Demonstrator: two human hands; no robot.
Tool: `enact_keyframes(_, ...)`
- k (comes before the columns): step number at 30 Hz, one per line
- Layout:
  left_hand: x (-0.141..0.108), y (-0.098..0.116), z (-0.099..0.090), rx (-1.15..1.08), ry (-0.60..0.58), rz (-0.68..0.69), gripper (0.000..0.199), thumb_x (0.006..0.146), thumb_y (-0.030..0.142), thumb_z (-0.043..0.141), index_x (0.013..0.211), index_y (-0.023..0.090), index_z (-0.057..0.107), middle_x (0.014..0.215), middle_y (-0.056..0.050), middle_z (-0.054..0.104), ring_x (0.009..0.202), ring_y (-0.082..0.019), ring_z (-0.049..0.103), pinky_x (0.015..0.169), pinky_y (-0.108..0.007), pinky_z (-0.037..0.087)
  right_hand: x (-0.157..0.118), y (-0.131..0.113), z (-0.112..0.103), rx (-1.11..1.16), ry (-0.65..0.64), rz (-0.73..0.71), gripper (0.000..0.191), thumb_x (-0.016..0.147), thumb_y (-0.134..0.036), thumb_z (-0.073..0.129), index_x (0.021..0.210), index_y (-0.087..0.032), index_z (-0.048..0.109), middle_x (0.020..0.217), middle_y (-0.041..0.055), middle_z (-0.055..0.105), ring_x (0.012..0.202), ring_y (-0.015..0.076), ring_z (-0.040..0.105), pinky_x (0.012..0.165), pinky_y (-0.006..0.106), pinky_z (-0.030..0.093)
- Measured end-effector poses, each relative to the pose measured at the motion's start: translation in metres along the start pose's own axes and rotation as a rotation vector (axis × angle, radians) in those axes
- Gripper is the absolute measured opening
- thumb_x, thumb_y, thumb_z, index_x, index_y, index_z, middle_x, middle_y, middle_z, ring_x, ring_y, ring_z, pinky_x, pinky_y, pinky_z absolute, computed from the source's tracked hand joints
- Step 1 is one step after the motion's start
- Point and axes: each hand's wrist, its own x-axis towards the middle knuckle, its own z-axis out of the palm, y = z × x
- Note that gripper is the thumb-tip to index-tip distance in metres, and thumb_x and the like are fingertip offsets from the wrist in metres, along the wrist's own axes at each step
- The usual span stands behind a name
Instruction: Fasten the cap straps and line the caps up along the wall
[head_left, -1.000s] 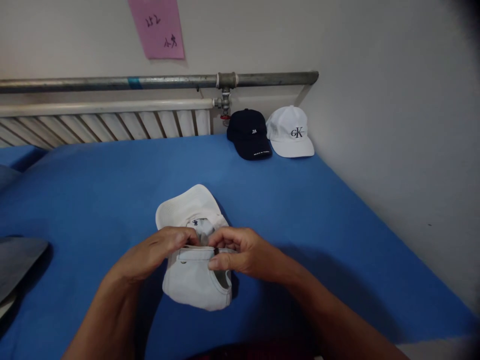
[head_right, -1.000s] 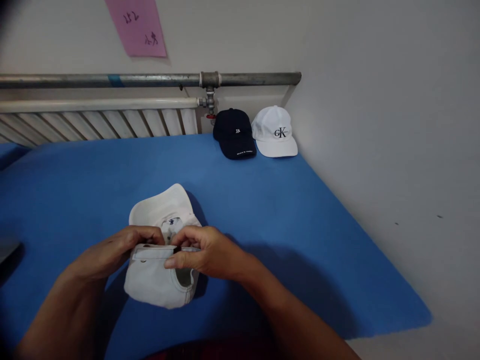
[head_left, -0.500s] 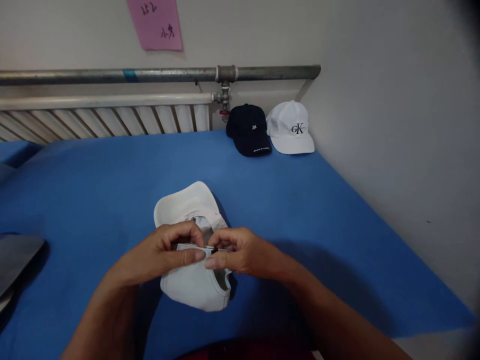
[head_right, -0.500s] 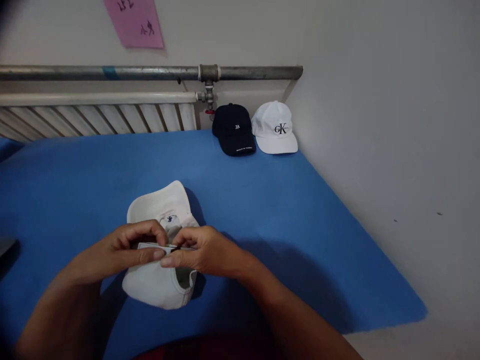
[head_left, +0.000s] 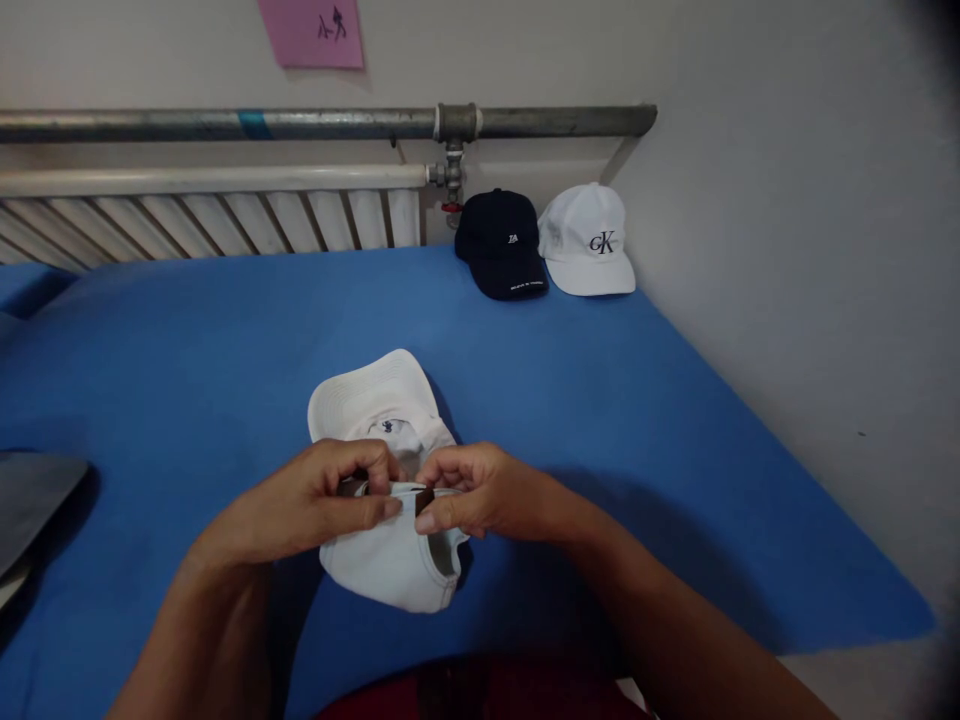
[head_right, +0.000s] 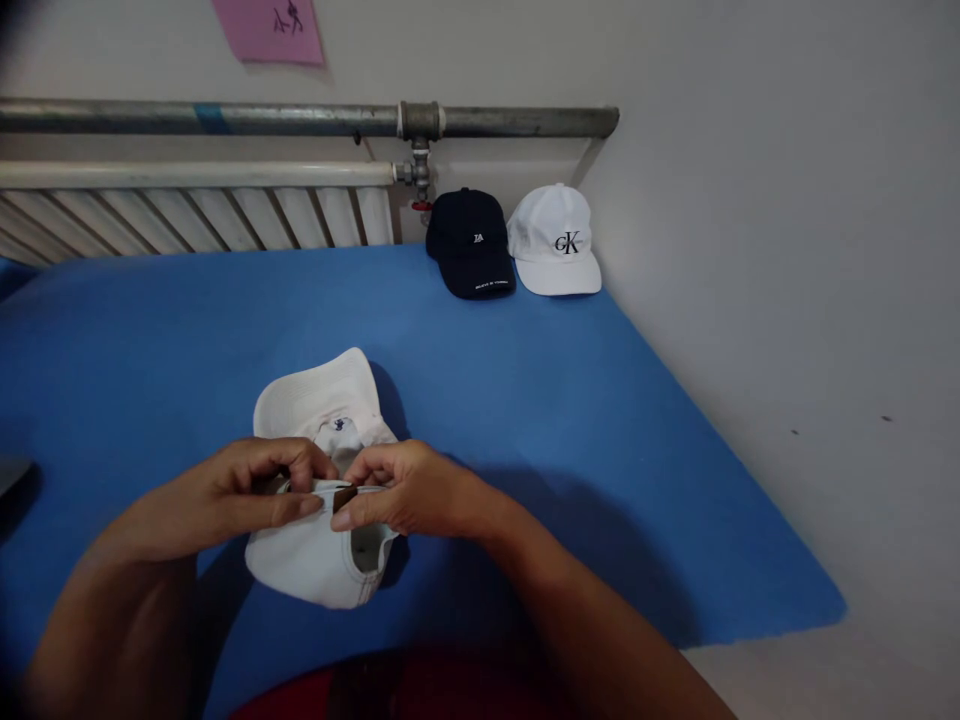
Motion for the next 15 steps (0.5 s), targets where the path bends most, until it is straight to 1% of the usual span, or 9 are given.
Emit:
enact_keyframes(5,-0.001,0.0,0.0,-0.037,0.005,0.047,0.023,0.086,0.033,0.064,0.073,0.016,0.055,0.08,-0.001,0.059,0.064,-0.01,0.046,0.055,-0.023,0.037,-0.003,-0.004,0.005,-0.053,0.082,-0.054,0.021,0.066,-0.026,0.079,0.076,-0.017,0.063,0.064,-0.0053,0.054,0.057,0.0072,0.046,0.053,0.021,0.035)
enact_keyframes(10,0.0,0.002,0.001,-0.073,0.037,0.06,0.023,0.084,0.029,0.065,0.07,0.016,0.054,0.077,-0.001,0.058,0.064,-0.009,0.046,0.056,-0.022,0.037,-0.006,-0.006,0.01,-0.051,0.131,-0.057,0.017,0.067,-0.023,0.076,0.076,-0.017,0.063,0.069,-0.0038,0.057,0.063,0.0094,0.049,0.059,0.023,0.038)
enact_keyframes(15,0.0,0.002,0.0,-0.148,0.048,0.069,0.022,0.082,0.028,0.068,0.07,0.016,0.054,0.08,-0.002,0.059,0.068,-0.011,0.05,0.06,-0.024,0.041,-0.008,-0.008,0.014,-0.05,0.159,-0.092,0.016,0.068,-0.024,0.075,0.071,-0.018,0.06,0.066,-0.0049,0.054,0.062,0.0094,0.048,0.058,0.023,0.038)
